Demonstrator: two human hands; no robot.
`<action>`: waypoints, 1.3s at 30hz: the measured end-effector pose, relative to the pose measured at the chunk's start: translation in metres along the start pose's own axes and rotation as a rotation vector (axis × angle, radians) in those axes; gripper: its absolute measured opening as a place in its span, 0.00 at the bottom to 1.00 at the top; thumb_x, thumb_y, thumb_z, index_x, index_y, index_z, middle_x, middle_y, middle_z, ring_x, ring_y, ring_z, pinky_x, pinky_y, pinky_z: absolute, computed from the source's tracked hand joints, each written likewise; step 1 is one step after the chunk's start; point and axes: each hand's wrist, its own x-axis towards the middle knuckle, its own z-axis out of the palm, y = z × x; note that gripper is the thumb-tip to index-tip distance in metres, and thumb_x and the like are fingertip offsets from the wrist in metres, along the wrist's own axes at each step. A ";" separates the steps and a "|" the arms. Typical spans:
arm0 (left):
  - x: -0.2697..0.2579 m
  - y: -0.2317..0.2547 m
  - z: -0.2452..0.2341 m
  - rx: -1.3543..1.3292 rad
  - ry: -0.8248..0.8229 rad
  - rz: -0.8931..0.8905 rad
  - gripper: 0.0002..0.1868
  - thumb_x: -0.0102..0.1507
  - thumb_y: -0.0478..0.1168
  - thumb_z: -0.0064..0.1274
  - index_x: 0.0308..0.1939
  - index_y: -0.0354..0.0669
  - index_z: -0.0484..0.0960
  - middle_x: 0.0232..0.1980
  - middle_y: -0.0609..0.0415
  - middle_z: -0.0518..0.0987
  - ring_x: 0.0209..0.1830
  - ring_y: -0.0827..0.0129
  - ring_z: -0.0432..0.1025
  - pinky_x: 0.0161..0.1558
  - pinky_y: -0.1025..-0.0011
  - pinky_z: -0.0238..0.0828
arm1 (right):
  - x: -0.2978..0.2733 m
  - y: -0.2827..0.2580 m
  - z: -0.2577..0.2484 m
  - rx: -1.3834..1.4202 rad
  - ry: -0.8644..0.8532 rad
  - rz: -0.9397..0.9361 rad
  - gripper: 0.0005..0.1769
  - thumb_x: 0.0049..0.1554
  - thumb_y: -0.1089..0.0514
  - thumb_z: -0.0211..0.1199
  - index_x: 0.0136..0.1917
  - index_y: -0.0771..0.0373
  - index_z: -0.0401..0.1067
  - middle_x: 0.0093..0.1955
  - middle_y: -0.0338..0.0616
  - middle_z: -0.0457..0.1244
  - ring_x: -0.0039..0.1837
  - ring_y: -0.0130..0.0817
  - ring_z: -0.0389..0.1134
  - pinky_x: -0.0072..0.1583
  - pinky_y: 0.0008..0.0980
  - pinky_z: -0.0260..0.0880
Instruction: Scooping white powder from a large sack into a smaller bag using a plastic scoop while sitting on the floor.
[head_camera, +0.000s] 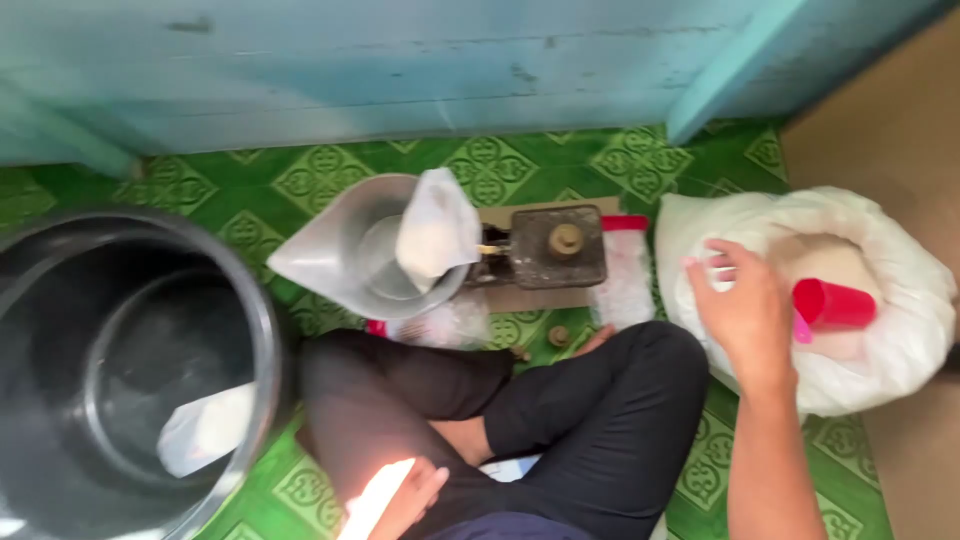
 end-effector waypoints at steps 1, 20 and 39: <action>-0.015 0.022 -0.002 -0.006 0.011 -0.002 0.17 0.58 0.50 0.58 0.24 0.41 0.77 0.17 0.57 0.74 0.09 0.74 0.61 0.17 0.78 0.57 | 0.000 -0.020 0.004 0.006 -0.004 -0.010 0.19 0.55 0.55 0.66 0.57 0.66 0.76 0.44 0.50 0.68 0.43 0.44 0.69 0.45 0.39 0.68; -0.012 0.411 -0.072 0.022 0.354 0.565 0.34 0.53 0.57 0.55 0.54 0.50 0.56 0.44 0.48 0.73 0.48 0.49 0.74 0.52 0.53 0.68 | 0.043 -0.172 0.096 0.131 -0.426 -0.150 0.29 0.52 0.40 0.61 0.64 0.53 0.68 0.32 0.31 0.66 0.44 0.36 0.71 0.51 0.42 0.69; 0.012 0.403 -0.135 0.094 0.352 0.537 0.32 0.54 0.35 0.48 0.58 0.51 0.52 0.42 0.56 0.67 0.51 0.58 0.71 0.55 0.56 0.69 | 0.034 -0.233 0.082 0.090 -0.500 -0.180 0.29 0.46 0.60 0.55 0.63 0.62 0.67 0.32 0.39 0.63 0.46 0.46 0.69 0.52 0.49 0.69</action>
